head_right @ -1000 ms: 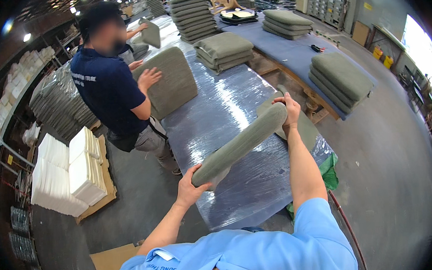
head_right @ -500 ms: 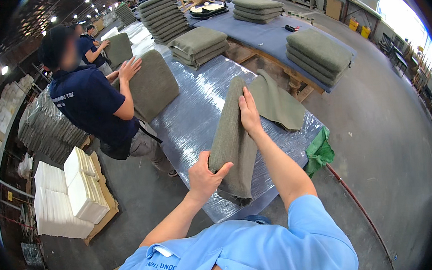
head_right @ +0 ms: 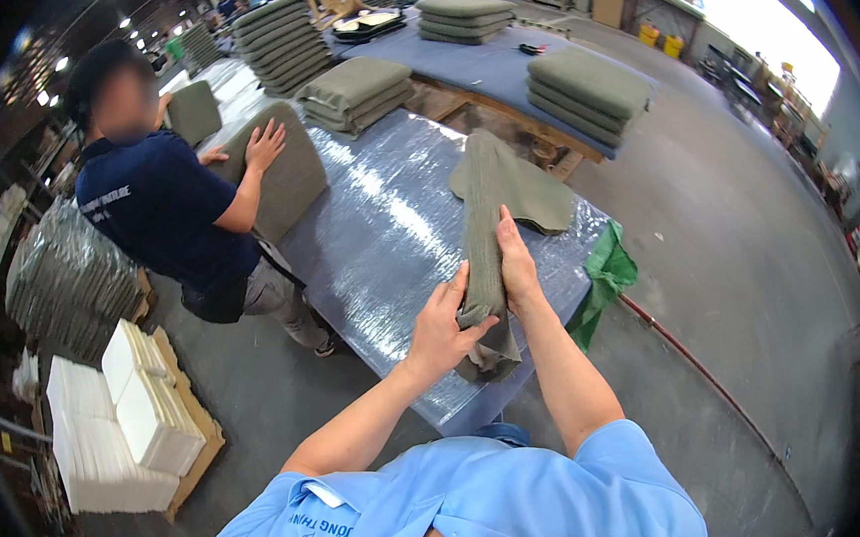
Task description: The person folds green fabric cushions on a plastic-covered table in a workshop. They repeatedly pick up cushions, fold them in half, and stack them. Other workers are visible in the background performing similar tasks.
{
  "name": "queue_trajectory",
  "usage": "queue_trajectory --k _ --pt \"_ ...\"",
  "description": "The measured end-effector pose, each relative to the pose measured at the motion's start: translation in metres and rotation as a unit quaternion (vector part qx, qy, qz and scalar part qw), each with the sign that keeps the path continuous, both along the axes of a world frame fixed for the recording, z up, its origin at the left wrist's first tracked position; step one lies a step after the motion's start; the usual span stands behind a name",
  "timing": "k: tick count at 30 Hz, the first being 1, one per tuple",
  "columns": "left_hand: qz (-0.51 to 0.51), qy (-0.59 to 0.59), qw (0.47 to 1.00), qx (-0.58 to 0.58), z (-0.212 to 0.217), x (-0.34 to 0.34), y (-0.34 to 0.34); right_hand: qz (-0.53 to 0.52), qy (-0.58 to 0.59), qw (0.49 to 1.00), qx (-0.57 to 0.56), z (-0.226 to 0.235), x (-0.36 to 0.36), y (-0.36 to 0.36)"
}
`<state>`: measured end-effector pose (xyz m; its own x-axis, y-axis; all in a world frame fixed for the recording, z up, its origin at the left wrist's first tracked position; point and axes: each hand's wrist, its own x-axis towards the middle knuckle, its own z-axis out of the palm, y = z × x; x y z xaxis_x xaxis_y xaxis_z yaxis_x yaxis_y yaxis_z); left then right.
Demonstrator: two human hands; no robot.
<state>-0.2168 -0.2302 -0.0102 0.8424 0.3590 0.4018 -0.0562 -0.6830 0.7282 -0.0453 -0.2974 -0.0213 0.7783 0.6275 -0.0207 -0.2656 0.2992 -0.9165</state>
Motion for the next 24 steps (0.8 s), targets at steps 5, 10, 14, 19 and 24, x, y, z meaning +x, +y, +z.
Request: queue_trajectory --k 5,10,14,19,24 --pt "-0.023 0.004 0.999 -0.024 -0.008 0.000 -0.008 -0.002 -0.020 1.000 0.010 0.004 -0.017 -0.019" --pt "-0.044 -0.009 0.999 -0.005 -0.015 -0.003 -0.002 0.019 -0.013 1.000 0.000 0.010 -0.030 -0.025" --pt "-0.091 0.026 0.995 -0.019 -0.016 -0.003 0.000 -0.004 -0.029 1.000 -0.012 0.006 -0.033 -0.033" --pt "-0.167 0.079 0.981 -0.054 -0.017 -0.006 0.006 0.010 -0.039 0.998 -0.053 0.012 -0.048 -0.041" --pt "-0.230 0.114 0.966 -0.005 -0.025 -0.013 0.003 0.012 -0.107 0.986 -0.129 0.018 -0.062 -0.062"
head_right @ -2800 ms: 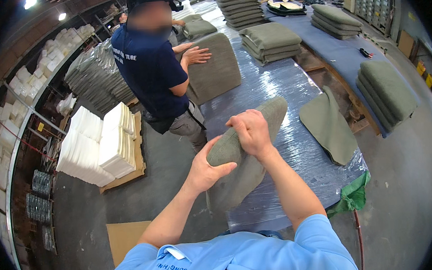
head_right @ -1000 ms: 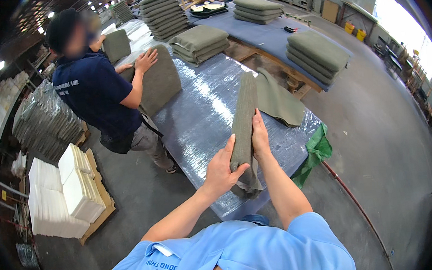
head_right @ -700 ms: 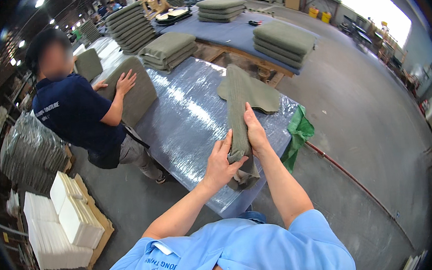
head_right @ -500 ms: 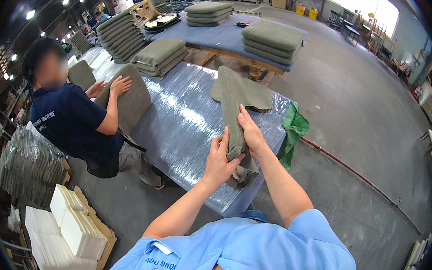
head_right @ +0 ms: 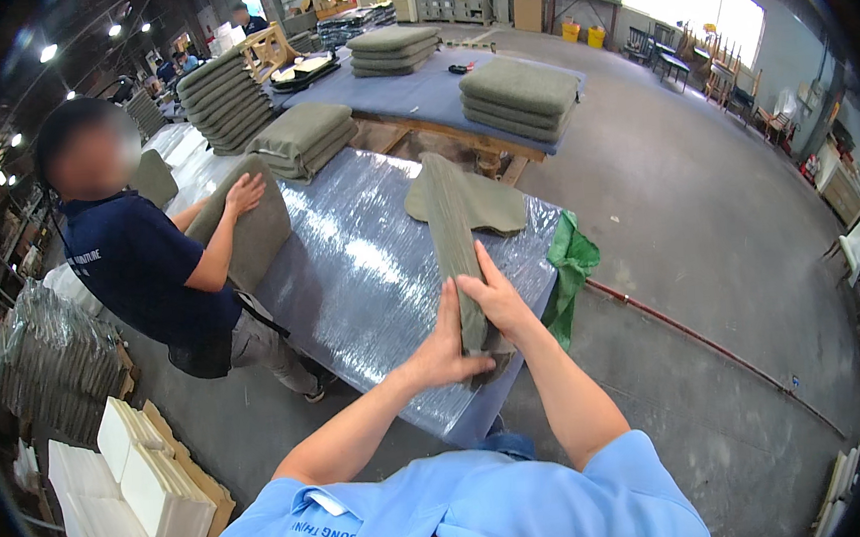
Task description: The person folds green fabric cushions on a plastic-covered table in a workshop. They repeatedly pick up cushions, fold them in half, and stack them. Other workers are visible in the background performing similar tasks.
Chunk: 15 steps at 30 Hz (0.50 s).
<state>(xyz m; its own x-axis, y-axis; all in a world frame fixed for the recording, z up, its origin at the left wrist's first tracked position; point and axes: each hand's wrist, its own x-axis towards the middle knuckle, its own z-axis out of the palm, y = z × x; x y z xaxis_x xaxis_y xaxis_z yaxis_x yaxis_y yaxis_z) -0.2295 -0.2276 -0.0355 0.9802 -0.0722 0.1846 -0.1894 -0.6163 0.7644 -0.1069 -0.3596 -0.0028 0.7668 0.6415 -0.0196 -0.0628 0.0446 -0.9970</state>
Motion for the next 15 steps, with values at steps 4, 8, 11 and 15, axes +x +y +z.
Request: queue_trajectory --k 4,8,11,15 --pt "-0.113 0.020 0.993 -0.039 -0.007 -0.022 0.001 0.030 -0.039 0.997 -0.060 0.022 -0.020 -0.033" --pt "-0.176 0.050 0.981 -0.068 -0.009 -0.047 -0.004 0.053 -0.134 0.979 -0.141 0.016 -0.042 -0.058" --pt "-0.188 0.081 0.963 -0.175 -0.009 -0.061 -0.006 0.072 -0.178 0.968 -0.162 0.009 -0.061 -0.080" --pt "-0.024 0.270 0.849 -0.454 -0.012 -0.069 0.032 0.126 -0.194 0.951 -0.205 0.009 -0.073 -0.131"
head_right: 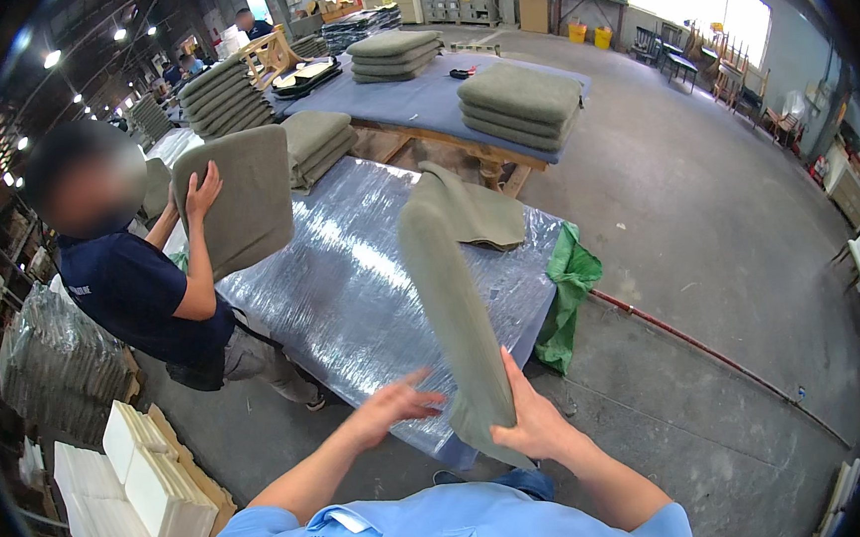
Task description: The person folds green fabric cushions on a plastic-covered table in a workshop. They repeatedly pick up cushions, fold them in half, and stack them. Other workers are visible in the background performing similar tasks.
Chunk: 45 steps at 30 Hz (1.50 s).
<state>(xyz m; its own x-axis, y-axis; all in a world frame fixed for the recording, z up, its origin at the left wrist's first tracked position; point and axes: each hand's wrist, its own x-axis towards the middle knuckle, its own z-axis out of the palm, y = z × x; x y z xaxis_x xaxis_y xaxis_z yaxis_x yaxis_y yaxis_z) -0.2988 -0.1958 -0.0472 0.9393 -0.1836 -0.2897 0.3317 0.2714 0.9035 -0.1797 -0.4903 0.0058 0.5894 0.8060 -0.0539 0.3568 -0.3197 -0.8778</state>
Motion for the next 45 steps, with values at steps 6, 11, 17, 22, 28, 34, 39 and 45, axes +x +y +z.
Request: queue_trajectory --k 6,11,17,22,28,34,39,45 --pt "0.384 0.037 0.898 -0.212 0.033 -0.007 0.030 0.064 -0.063 0.994 -0.066 -0.006 0.038 -0.077" --pt "0.497 0.051 0.837 -0.223 0.038 -0.070 -0.051 0.153 -0.144 0.976 -0.051 -0.029 0.097 -0.106" --pt "0.599 0.184 0.772 -0.105 0.018 -0.126 -0.195 0.222 -0.247 0.941 -0.064 -0.048 0.150 -0.115" --pt "0.623 0.156 0.761 -0.092 0.016 -0.092 -0.300 0.141 -0.268 0.952 -0.049 -0.064 0.189 -0.108" --pt "0.611 0.085 0.786 -0.042 -0.019 -0.083 -0.310 -0.189 0.190 0.952 0.149 -0.089 0.210 -0.094" --pt "0.657 0.121 0.741 -0.062 -0.002 -0.024 -0.313 -0.068 0.780 0.616 0.085 -0.042 0.182 -0.155" --pt "0.626 0.182 0.720 -0.238 -0.010 0.021 -0.285 -0.151 0.709 0.689 0.014 -0.062 0.236 -0.129" --pt "0.671 0.145 0.688 -0.234 0.051 0.136 -0.290 -0.147 0.711 0.687 -0.033 -0.091 0.307 -0.088"
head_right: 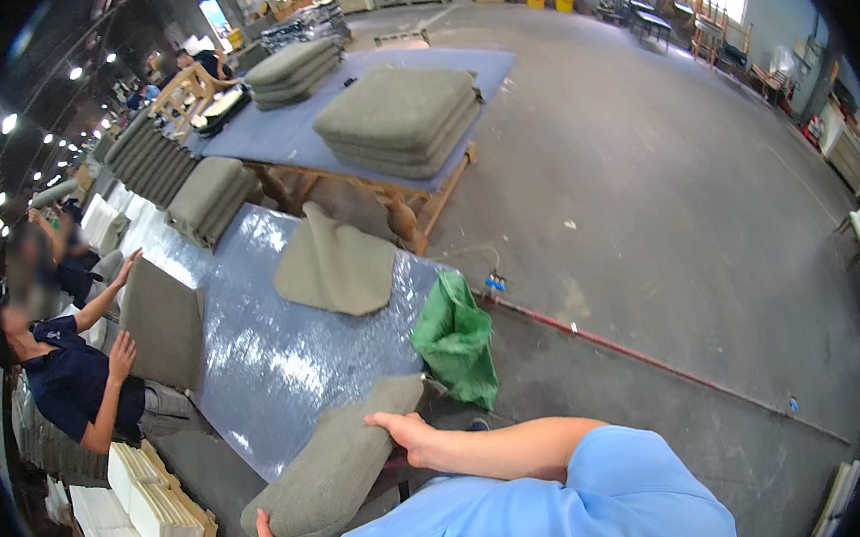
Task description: The person folds green fabric cushions on a plastic-covered table in a workshop. They repeatedly pick up cushions, fold them in half, and stack them. Other workers are visible in the background performing similar tasks.
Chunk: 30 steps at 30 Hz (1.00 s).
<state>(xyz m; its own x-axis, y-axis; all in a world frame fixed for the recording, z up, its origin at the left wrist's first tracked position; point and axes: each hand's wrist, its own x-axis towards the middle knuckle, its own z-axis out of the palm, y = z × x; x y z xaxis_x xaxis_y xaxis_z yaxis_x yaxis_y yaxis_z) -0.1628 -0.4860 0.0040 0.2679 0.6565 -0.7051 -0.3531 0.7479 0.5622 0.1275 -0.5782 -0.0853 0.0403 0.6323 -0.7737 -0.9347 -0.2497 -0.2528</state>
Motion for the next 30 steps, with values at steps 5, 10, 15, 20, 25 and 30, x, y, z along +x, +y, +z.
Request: queue_trajectory --k 5,10,15,20,25,30 --pt "-0.225 0.252 0.881 0.333 0.008 0.036 -0.010 0.052 0.021 0.998 -0.027 -0.003 0.047 0.014" --pt "-0.017 -0.017 0.989 0.146 0.021 0.107 -0.006 0.032 0.029 0.997 0.065 0.007 0.124 0.005" --pt "0.029 -0.014 0.968 0.248 0.056 0.265 -0.034 -0.060 0.003 0.987 0.148 0.059 0.260 -0.052" --pt "-0.047 -0.083 0.945 0.313 0.088 0.433 -0.077 -0.151 0.039 0.948 0.279 0.089 0.371 -0.159" --pt "-0.138 -0.138 0.918 0.345 0.094 0.569 -0.110 -0.275 -0.045 0.932 0.231 0.092 0.455 -0.221" --pt "-0.225 -0.195 0.907 0.297 0.086 0.683 -0.121 -0.350 -0.111 0.909 0.198 0.097 0.544 -0.261"
